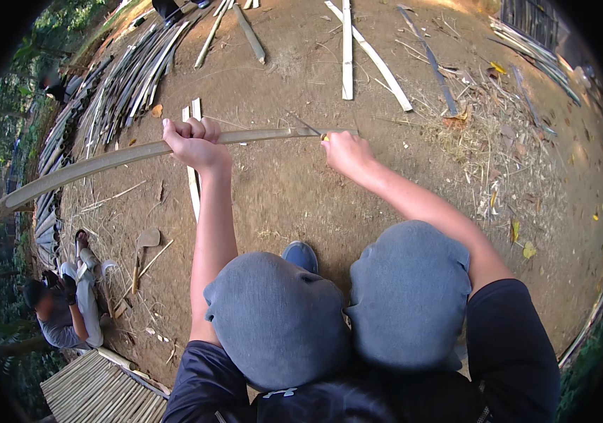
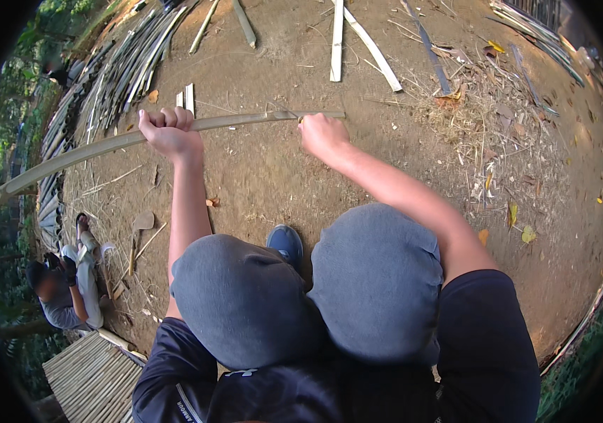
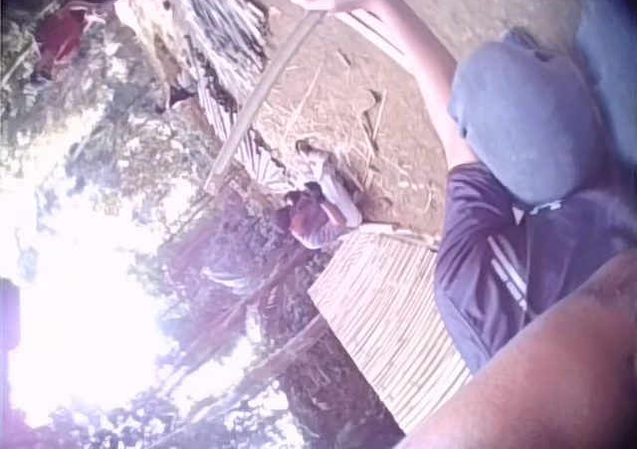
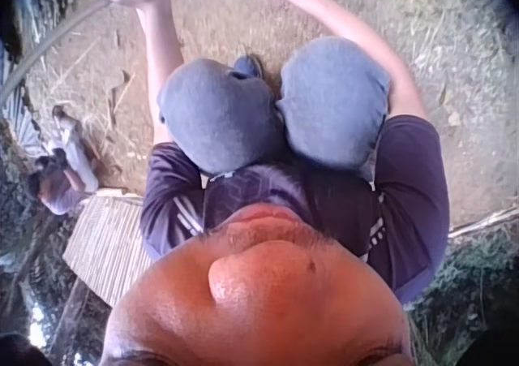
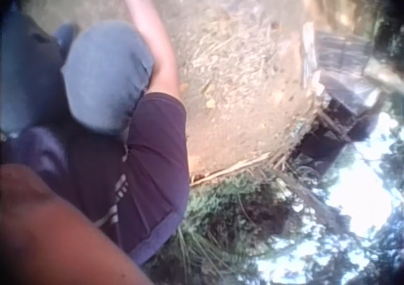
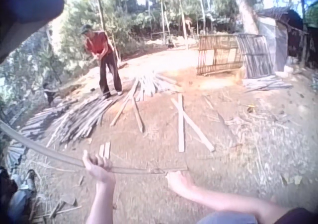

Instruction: The person shaves a thin strip of bamboo using a knife, running the blade along the length of the piece while holding it.

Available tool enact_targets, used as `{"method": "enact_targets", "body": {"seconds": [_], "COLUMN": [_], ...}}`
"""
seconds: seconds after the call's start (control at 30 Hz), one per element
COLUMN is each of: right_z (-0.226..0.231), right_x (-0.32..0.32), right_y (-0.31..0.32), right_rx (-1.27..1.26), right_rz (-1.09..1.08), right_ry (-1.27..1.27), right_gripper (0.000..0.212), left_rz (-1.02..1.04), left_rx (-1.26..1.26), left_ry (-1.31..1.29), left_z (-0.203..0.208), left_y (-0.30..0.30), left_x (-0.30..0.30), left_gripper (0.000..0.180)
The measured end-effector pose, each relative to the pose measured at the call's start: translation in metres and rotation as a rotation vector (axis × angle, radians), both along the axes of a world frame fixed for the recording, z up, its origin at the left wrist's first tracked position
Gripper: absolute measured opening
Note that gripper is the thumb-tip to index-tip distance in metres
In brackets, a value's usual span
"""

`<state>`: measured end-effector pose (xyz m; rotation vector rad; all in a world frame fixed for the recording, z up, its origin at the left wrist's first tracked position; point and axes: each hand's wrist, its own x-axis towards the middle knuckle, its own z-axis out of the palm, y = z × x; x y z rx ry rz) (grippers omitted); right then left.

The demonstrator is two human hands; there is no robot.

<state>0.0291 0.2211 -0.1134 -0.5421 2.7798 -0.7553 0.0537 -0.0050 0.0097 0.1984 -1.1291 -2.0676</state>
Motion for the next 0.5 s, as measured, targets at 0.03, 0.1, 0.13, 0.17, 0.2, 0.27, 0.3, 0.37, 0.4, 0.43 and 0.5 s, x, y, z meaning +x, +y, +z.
{"method": "enact_targets", "body": {"seconds": [0.03, 0.1, 0.13, 0.17, 0.2, 0.27, 0.3, 0.37, 0.4, 0.43, 0.5], "right_z": [0.007, 0.023, 0.029, 0.025, 0.019, 0.040, 0.043, 0.036, 0.033, 0.032, 0.030], "right_x": [0.004, 0.021, 0.019, 0.018, 0.018, 0.018, 0.016, 0.023, 0.026, 0.023, 0.018], "right_y": [-0.001, -0.010, -0.011, -0.011, -0.010, -0.020, -0.023, -0.024, -0.023, -0.021, -0.019], "right_rx": [-0.043, -0.136, -0.145, -0.142, -0.139, -0.103, -0.105, -0.102, -0.093, -0.086, -0.073], "right_rz": [0.027, 0.109, 0.100, 0.093, 0.085, 0.092, 0.114, 0.145, 0.135, 0.126, 0.107], "right_ry": [0.085, 0.234, 0.140, 0.135, 0.130, -0.013, 0.051, 0.145, 0.132, 0.133, 0.134], "right_gripper": [0.029, 0.029, 0.029, 0.029, 0.029, 0.029, 0.029, 0.030, 0.030, 0.029, 0.029], "left_rz": [-0.009, -0.005, -0.021, -0.037, -0.019, 0.005, 0.017, 0.028, 0.047, 0.065, 0.047], "left_rx": [-0.002, -0.013, -0.016, -0.018, 0.016, 0.037, 0.047, 0.052, 0.061, 0.068, 0.037], "left_ry": [0.002, 0.008, 0.015, 0.023, 0.003, -0.002, -0.005, -0.016, -0.025, -0.020, 0.001], "left_z": [0.000, 0.000, 0.004, 0.005, 0.003, -0.002, -0.004, -0.008, -0.010, -0.009, -0.008], "left_y": [-0.001, -0.007, -0.003, -0.001, -0.001, -0.014, -0.021, -0.021, -0.020, -0.020, -0.022], "left_x": [-0.001, 0.002, -0.002, -0.003, -0.002, -0.004, -0.005, 0.000, 0.001, -0.002, -0.006], "left_gripper": [0.043, 0.043, 0.043, 0.043, 0.043, 0.043, 0.044, 0.043, 0.043, 0.043, 0.042]}}
